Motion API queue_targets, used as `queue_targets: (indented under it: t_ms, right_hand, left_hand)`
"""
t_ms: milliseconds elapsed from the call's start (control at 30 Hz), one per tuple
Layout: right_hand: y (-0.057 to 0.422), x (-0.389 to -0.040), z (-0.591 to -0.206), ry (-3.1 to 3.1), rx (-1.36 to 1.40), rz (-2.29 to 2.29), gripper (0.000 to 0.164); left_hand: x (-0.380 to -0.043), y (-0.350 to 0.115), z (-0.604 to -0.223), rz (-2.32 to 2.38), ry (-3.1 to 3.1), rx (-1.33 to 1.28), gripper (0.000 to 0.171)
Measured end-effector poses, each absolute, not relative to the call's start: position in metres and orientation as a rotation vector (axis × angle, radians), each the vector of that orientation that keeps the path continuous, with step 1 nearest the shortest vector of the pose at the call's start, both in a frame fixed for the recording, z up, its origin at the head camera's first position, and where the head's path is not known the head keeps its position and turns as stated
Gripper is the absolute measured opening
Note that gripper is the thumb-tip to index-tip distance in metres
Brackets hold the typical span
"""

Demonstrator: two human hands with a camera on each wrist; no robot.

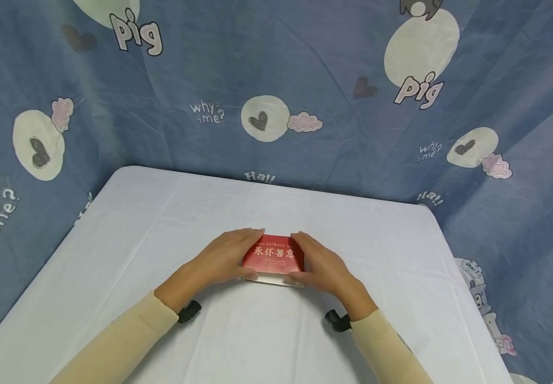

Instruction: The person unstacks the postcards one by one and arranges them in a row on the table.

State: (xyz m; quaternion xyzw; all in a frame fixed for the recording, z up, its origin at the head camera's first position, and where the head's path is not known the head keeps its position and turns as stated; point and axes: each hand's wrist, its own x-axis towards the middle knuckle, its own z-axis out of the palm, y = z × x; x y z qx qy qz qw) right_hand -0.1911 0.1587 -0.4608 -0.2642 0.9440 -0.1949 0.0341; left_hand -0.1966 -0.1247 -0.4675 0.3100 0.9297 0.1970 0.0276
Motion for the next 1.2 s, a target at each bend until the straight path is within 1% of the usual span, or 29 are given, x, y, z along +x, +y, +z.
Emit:
queue_targets:
  t_ms: [600, 800, 1200]
  right_hand:
    - [0.153, -0.208, -0.461, 2.885, -0.802, -0.609, 0.089]
    - [0.152, -0.214, -0.46, 2.885, -0.834, -0.596, 0.086]
    - [0.149, -0.22, -0.458, 2.859, -0.818, -0.576, 0.086]
  left_hand:
    - [-0.214, -0.129, -0.469, 0.576, 2.91, 0.972, 0.102]
    - [-0.215, -0.129, -0.471, 0.582, 2.913, 0.979, 0.101]
    - [-0.215, -0.13, -0.472, 0.601, 2.93, 0.964, 0.1]
